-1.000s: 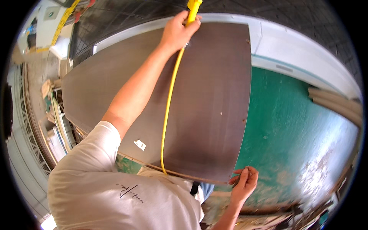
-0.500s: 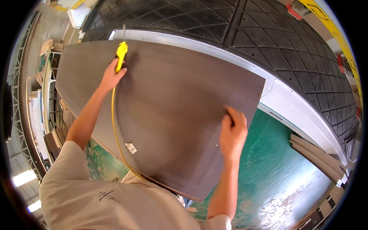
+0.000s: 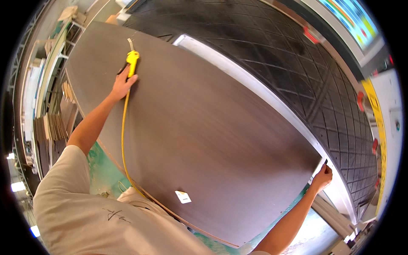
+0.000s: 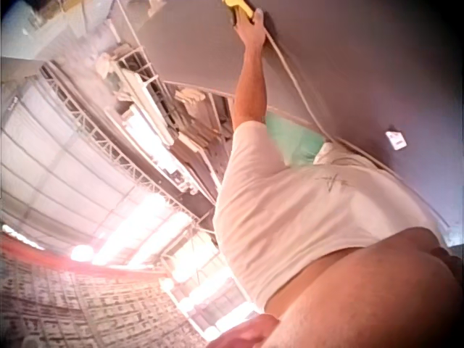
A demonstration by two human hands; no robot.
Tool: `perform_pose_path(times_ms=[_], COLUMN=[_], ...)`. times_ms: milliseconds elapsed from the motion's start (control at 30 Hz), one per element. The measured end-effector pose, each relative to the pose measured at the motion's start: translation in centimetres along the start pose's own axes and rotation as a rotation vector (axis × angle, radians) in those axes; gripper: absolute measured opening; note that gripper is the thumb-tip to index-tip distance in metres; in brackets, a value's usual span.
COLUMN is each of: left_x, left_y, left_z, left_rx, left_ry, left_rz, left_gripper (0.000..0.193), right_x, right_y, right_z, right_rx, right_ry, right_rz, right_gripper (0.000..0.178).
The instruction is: The person uses a yellow air blower to clean dust and debris from the surface of large, dark wood panels. They move the panels between a workbench and a stack on the floor, blowing air along the edges and surfaces to remove particles.
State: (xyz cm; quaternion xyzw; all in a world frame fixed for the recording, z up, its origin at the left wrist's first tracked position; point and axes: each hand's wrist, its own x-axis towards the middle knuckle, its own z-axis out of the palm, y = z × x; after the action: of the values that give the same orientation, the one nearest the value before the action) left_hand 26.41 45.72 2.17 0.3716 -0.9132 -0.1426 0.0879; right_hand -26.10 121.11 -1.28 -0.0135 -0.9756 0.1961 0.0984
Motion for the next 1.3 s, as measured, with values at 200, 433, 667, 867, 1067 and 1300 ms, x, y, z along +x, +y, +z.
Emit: perform_pose_path(times_ms=[200, 433, 667, 867, 1067, 1300], left_x=[0.5, 0.6, -0.5, 1.0, 0.9, -4.6], left_y=[-0.3, 0.1, -2.3, -2.2, -7.0, -25.4], left_z=[-0.4, -1.2, -2.1, -4.4, -5.0, -14.3], left_rx=[0.026, -0.063, -0.126, -0.38, -0.981, -1.369], left_ry=[0.11, 0.149, 0.139, 0.01, -0.131, -0.424], left_rz=[0.063, 0.068, -0.001, 0.073, 0.316, -0.167], left_gripper=[0.065, 0.058, 0.057, 0.052, 0.049, 0.055], right_x=[-9.9, -26.6, -23.4, -15.9, -24.8, -44.3], right_y=[-17.5, -53.5, -53.0, -25.9, -45.6, -89.9], right_z=[6.4, 14.6, 14.0, 6.9, 14.7, 26.8], right_rx=[0.098, 0.357, 0.256, -0.15, -0.133, 0.248], right_ry=[0.066, -0.159, -0.276, 0.084, -0.053, -0.192], right_rz=[-0.085, -0.487, -0.418, 0.063, -0.053, -0.536], right_gripper=[0.022, 0.013, 0.026, 0.031, 0.033, 0.019])
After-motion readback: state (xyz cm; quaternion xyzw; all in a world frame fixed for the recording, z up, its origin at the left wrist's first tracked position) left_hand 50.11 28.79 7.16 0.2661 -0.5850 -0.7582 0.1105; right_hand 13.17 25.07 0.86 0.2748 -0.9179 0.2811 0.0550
